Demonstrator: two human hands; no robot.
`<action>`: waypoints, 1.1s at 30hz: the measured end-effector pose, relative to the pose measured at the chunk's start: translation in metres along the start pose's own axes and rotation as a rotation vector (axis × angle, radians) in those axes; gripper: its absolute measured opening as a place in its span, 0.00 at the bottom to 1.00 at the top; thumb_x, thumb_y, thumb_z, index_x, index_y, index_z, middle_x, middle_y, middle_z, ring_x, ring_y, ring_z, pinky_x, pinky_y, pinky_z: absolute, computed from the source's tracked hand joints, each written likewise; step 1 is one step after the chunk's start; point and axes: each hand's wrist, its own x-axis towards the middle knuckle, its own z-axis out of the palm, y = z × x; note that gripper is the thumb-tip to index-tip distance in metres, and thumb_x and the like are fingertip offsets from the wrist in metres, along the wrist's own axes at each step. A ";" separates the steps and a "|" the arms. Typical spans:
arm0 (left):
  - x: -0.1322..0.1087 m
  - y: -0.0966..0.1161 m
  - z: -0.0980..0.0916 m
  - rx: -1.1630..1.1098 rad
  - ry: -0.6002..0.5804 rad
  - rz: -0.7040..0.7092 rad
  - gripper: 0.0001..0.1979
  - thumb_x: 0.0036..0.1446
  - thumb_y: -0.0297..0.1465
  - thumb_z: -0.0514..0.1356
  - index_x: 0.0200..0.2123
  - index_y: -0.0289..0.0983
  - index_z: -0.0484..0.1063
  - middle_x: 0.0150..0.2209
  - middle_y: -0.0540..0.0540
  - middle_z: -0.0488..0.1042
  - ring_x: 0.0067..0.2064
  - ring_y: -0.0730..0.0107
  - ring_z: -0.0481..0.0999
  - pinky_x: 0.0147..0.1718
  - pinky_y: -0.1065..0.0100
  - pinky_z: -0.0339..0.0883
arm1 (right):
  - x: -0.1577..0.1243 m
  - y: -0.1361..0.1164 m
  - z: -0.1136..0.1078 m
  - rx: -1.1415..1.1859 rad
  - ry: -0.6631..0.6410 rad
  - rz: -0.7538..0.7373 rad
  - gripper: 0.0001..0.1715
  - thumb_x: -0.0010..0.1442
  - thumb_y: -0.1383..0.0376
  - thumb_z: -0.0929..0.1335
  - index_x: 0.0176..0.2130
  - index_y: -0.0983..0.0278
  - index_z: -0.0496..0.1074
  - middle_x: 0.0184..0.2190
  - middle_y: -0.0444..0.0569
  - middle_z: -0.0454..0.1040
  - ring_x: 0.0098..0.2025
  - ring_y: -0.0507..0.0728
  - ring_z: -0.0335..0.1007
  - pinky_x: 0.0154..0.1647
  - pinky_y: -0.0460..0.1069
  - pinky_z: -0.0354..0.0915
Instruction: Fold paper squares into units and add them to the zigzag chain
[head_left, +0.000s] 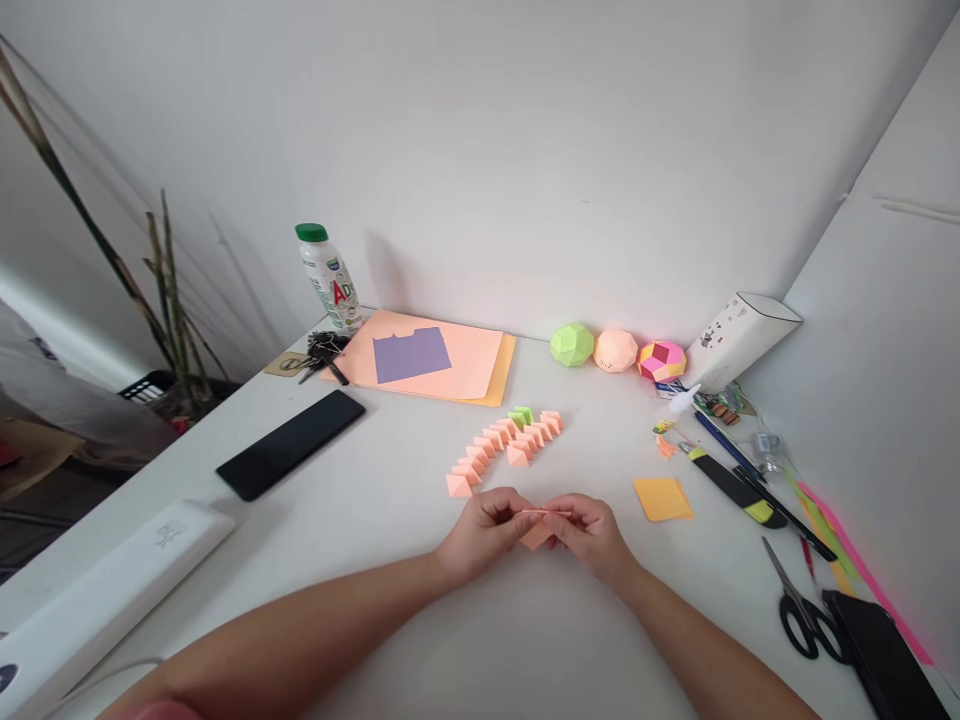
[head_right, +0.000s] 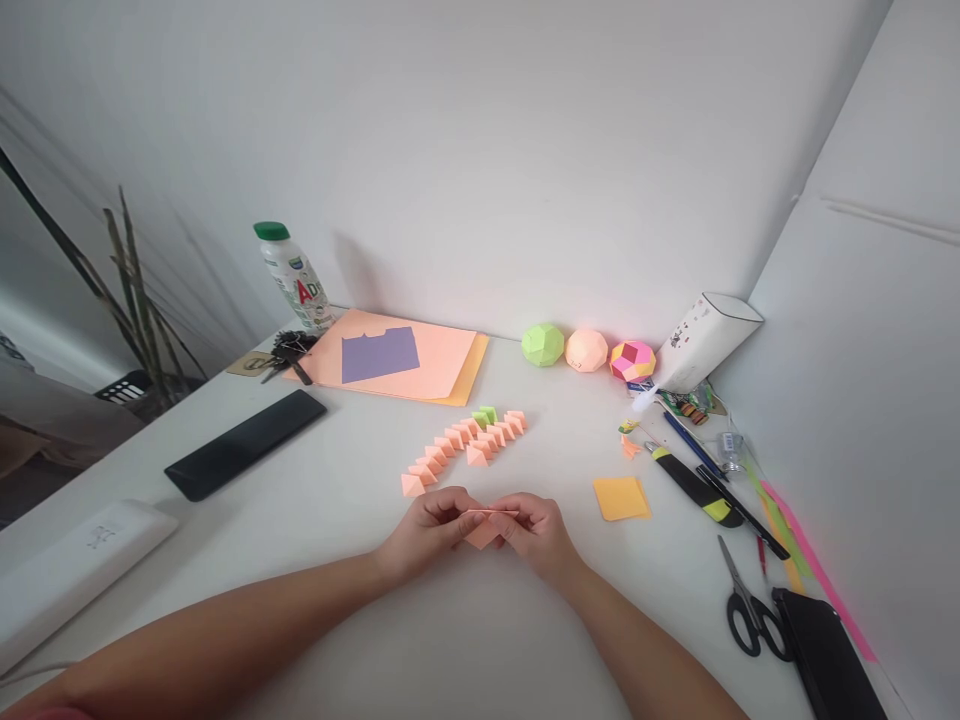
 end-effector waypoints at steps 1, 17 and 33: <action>0.000 0.000 0.000 -0.003 0.001 -0.009 0.15 0.52 0.42 0.60 0.25 0.34 0.69 0.21 0.50 0.70 0.25 0.73 0.70 0.23 0.71 0.62 | 0.000 0.000 0.000 0.004 -0.006 0.001 0.12 0.55 0.58 0.68 0.34 0.64 0.74 0.26 0.46 0.75 0.24 0.53 0.71 0.25 0.47 0.69; -0.003 0.004 0.004 0.121 0.018 0.032 0.11 0.55 0.36 0.56 0.27 0.36 0.67 0.28 0.48 0.72 0.33 0.67 0.74 0.33 0.67 0.68 | -0.001 -0.003 0.001 -0.076 -0.039 -0.008 0.15 0.54 0.56 0.69 0.38 0.64 0.73 0.27 0.47 0.76 0.24 0.53 0.71 0.27 0.48 0.69; -0.002 0.004 0.002 0.142 0.103 0.054 0.08 0.54 0.32 0.55 0.25 0.36 0.62 0.25 0.50 0.68 0.29 0.72 0.69 0.29 0.70 0.63 | 0.000 0.003 -0.002 -0.031 0.018 0.012 0.16 0.54 0.56 0.69 0.38 0.65 0.72 0.17 0.43 0.72 0.20 0.53 0.69 0.24 0.48 0.66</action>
